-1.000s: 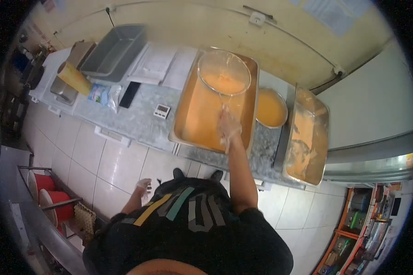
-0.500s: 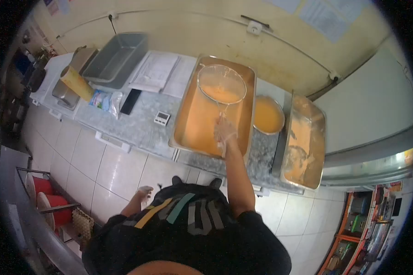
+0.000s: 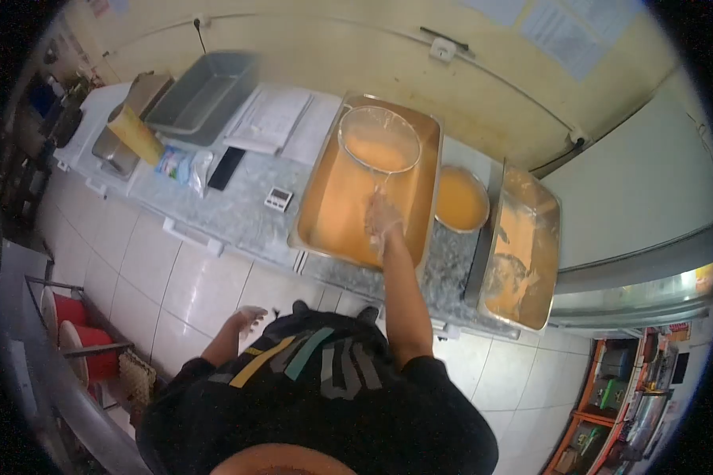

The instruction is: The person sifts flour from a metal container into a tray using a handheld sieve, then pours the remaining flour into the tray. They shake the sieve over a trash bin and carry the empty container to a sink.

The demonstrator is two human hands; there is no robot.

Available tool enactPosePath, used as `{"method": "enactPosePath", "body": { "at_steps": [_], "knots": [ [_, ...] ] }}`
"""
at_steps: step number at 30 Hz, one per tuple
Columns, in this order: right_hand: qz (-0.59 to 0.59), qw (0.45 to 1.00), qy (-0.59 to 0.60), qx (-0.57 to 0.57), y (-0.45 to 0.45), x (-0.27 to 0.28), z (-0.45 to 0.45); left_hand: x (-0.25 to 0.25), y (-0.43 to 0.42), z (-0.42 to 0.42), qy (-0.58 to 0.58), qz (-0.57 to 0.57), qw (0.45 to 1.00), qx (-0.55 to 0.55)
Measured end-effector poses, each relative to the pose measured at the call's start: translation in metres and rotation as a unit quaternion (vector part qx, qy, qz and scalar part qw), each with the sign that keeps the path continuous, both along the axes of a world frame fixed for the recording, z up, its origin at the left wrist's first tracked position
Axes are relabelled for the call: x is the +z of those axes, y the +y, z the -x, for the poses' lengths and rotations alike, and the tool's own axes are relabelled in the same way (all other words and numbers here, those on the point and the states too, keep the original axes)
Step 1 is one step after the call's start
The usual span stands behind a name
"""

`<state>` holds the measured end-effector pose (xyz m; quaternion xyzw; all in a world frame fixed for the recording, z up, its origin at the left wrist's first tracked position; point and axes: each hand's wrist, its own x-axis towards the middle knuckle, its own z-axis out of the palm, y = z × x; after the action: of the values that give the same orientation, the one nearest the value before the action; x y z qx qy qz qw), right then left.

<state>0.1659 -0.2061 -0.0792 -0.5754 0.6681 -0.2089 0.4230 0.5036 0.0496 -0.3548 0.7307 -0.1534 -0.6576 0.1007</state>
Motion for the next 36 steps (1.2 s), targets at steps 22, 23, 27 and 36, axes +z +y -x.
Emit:
{"method": "enactPosePath", "body": {
  "at_steps": [22,23,27,36],
  "knots": [
    [-0.041,0.978,-0.181,-0.096,-0.046,-0.021,0.026,-0.038,0.038,-0.003,0.022,0.038,0.997,-0.062],
    [-0.066,0.938,-0.331,-0.078,-0.052,-0.026,0.027,-0.032,0.052,-0.003,0.021,0.031,0.997,-0.062],
    [0.247,0.947,0.176,0.104,-0.031,-0.039,0.049,-0.048,0.036,-0.001,-0.074,0.087,0.992,-0.047],
    [0.059,0.992,-0.051,-0.100,-0.033,0.011,0.016,-0.047,0.036,0.005,-0.103,0.088,0.944,-0.301]
  ]
}}
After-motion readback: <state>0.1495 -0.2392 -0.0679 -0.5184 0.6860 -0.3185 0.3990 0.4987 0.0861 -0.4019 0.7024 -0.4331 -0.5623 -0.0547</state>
